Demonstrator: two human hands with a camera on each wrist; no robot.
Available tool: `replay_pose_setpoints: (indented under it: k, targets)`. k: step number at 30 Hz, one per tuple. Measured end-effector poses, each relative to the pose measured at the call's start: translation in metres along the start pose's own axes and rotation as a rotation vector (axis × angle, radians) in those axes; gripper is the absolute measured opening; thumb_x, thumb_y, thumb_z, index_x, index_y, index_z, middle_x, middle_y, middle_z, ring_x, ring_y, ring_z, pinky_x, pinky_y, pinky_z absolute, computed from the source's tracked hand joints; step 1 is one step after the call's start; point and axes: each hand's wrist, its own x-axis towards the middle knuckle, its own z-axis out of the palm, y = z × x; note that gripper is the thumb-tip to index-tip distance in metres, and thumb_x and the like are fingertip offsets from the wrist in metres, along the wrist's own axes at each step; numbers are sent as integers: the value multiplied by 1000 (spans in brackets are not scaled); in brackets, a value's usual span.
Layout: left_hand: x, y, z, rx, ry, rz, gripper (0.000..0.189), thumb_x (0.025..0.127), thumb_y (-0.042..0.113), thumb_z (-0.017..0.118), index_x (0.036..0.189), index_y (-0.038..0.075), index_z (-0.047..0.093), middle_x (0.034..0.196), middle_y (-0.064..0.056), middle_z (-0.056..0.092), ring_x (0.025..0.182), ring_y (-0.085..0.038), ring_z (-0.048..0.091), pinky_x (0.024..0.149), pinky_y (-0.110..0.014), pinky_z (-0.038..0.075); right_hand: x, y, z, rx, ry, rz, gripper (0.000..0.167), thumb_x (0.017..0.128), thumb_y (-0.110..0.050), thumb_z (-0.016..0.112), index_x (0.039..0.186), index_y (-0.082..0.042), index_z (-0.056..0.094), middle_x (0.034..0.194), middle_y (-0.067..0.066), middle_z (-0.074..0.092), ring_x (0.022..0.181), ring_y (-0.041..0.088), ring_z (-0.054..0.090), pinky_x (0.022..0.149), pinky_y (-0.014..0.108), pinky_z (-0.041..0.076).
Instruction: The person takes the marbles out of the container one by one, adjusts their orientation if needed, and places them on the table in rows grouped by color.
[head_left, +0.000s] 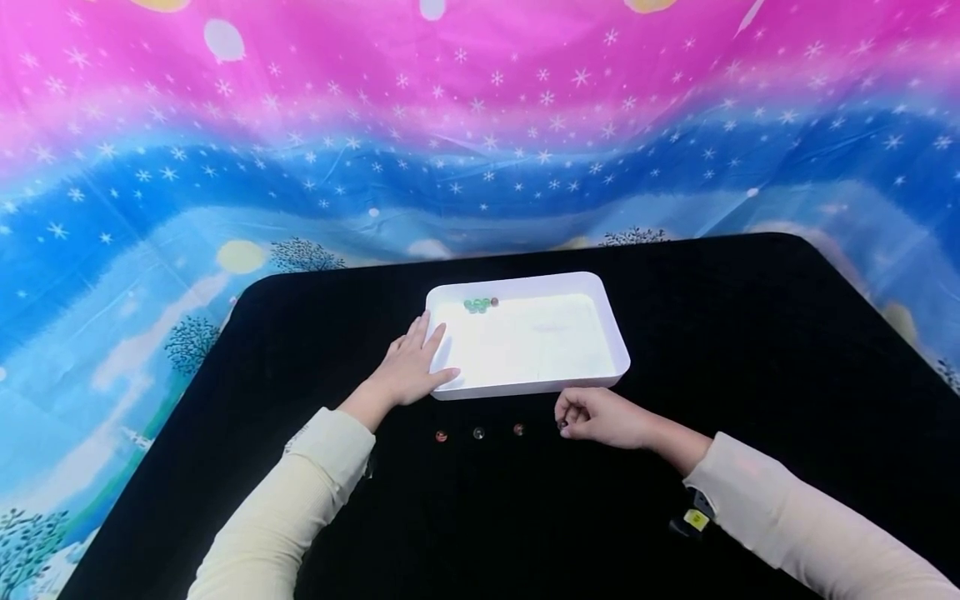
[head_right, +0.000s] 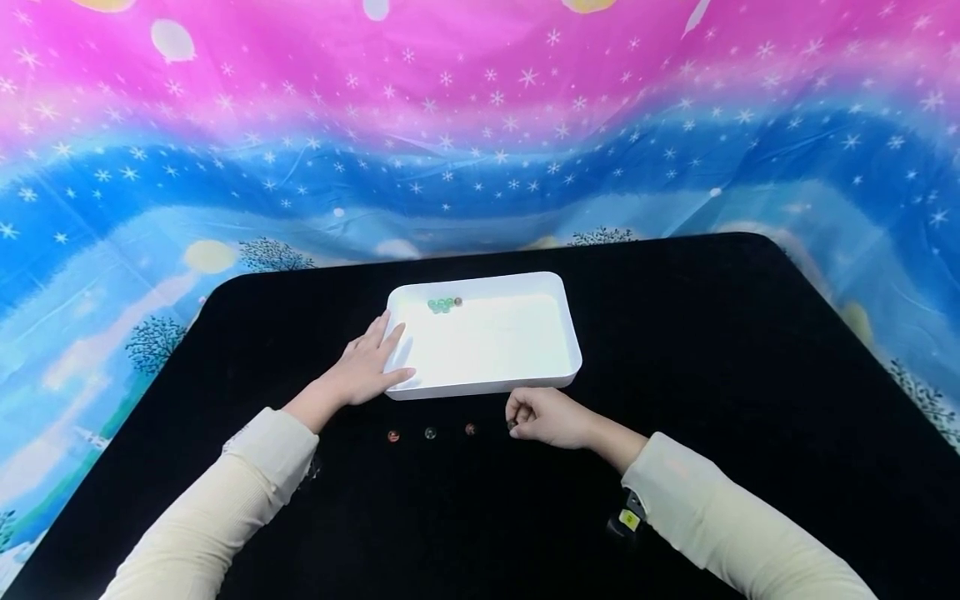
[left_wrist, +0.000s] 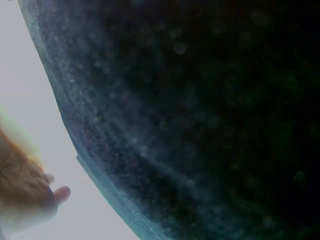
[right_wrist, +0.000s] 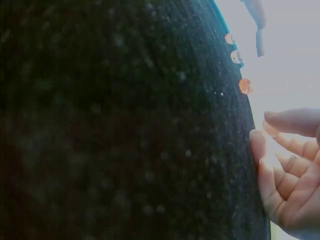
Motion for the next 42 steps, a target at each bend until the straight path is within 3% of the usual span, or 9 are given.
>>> replay_pose_setpoints:
  k: [9,15,32,42]
  targets:
    - [1,-2,2,2,2,14,78,83,60,33,140,13,6,142,-11,-16,129,-25,-8,99,-47,10,4,0,3,-149,57,-28,9,77,-7,62,81,-8,54,63,-8,51,55,4,46,55,23,42]
    - [2,-2,0,-8,5,10,78,83,57,36,140,13,6,142,-11,-15,129,-25,-8,99,-47,9,7,-2,2,-202,46,-67,8,76,-8,63,78,-9,55,59,-10,50,50,2,44,52,22,41]
    - [3,-3,2,-16,11,17,78,83,57,36,140,12,7,142,-11,-15,128,-24,-9,99,-47,10,10,-2,2,-195,31,-23,10,74,-8,65,79,-9,56,57,-9,51,50,3,46,51,22,41]
    - [2,-1,1,-14,14,13,77,84,56,38,140,12,8,142,-11,-13,129,-26,-7,99,-47,10,5,-5,-4,-97,-23,32,13,76,-10,63,85,-4,56,62,-4,53,52,7,46,52,23,42]
